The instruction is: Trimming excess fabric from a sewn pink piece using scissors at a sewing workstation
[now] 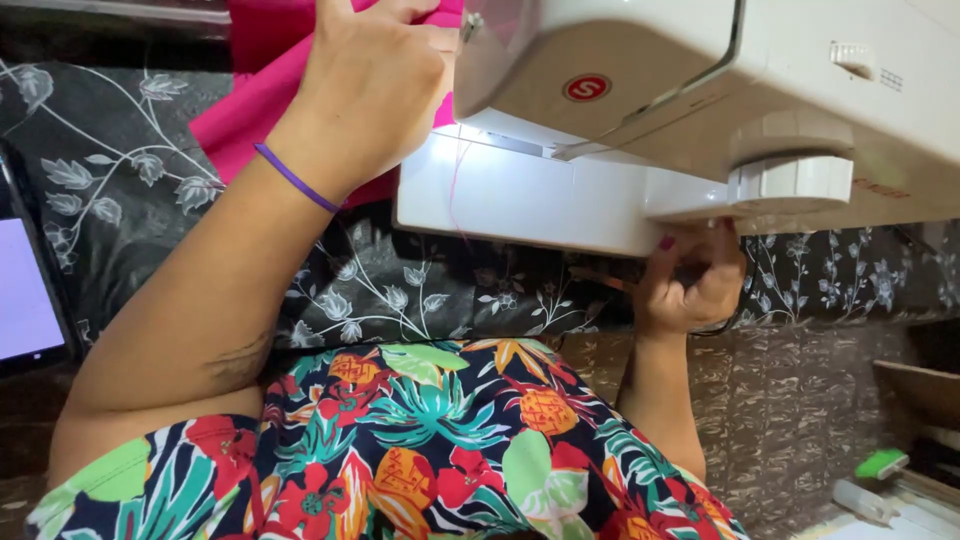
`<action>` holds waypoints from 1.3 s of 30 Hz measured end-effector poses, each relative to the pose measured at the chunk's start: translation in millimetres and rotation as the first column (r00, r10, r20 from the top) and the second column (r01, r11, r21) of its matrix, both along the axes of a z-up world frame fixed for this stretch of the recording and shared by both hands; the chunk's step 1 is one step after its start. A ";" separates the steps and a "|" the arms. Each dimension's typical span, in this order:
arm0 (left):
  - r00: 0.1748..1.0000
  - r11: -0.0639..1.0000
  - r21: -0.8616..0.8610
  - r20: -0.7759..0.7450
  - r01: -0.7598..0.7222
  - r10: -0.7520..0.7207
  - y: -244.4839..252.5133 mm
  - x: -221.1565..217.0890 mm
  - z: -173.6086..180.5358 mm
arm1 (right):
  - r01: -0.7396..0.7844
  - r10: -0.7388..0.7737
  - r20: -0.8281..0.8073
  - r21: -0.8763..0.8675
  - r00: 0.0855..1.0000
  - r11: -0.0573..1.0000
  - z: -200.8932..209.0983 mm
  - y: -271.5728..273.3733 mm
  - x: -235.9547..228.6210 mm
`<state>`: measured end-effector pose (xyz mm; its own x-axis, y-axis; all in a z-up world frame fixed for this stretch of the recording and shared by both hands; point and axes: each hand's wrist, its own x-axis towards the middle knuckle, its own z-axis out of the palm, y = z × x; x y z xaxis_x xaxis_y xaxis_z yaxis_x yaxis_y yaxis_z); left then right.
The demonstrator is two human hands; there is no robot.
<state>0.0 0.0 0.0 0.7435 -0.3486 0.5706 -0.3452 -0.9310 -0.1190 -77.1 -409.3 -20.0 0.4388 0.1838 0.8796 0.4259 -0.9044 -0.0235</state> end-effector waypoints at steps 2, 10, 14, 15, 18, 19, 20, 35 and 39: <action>1.000 1.000 0.011 -0.002 -0.003 0.003 -0.5 -1.4 1.2 | -0.029 0.029 0.010 0.045 1.000 0.999 0.8 8.1 -2.3; 1.000 1.000 0.005 0.014 0.014 -0.014 -0.6 7.0 -0.6 | -0.464 0.619 -0.275 0.461 0.735 0.756 44.4 83.7 14.5; 0.866 0.860 -0.425 -0.273 0.282 -0.418 4.2 24.2 14.9 | -0.199 0.341 -0.576 0.297 0.743 0.934 50.3 88.9 61.5; 0.803 0.839 -0.463 -0.363 0.285 -0.473 4.3 24.3 23.6 | -0.209 0.301 -0.563 0.223 0.770 0.952 41.0 82.9 75.3; 0.765 0.931 -0.336 -0.558 0.145 -0.321 3.1 44.4 21.3 | -0.221 0.188 -0.492 -0.011 0.850 0.975 14.4 70.8 110.5; 0.769 0.933 -0.331 -0.556 0.142 -0.315 4.6 41.3 29.6 | -0.226 0.194 -0.487 -0.007 0.851 0.974 5.6 66.4 118.7; 0.788 0.944 -0.305 -0.547 0.124 -0.280 5.9 38.6 37.6 | -0.217 0.142 -0.439 -0.126 0.887 0.968 -3.5 62.1 127.6; 0.798 0.944 -0.327 -0.555 0.050 -0.234 30.1 -50.9 58.7 | -0.381 0.476 -0.488 0.286 0.732 0.879 32.5 66.3 76.2; 0.886 0.882 -0.463 -0.368 0.089 -0.283 18.2 -85.2 39.7 | -0.603 0.668 -0.286 0.287 0.687 0.744 92.9 78.6 -15.4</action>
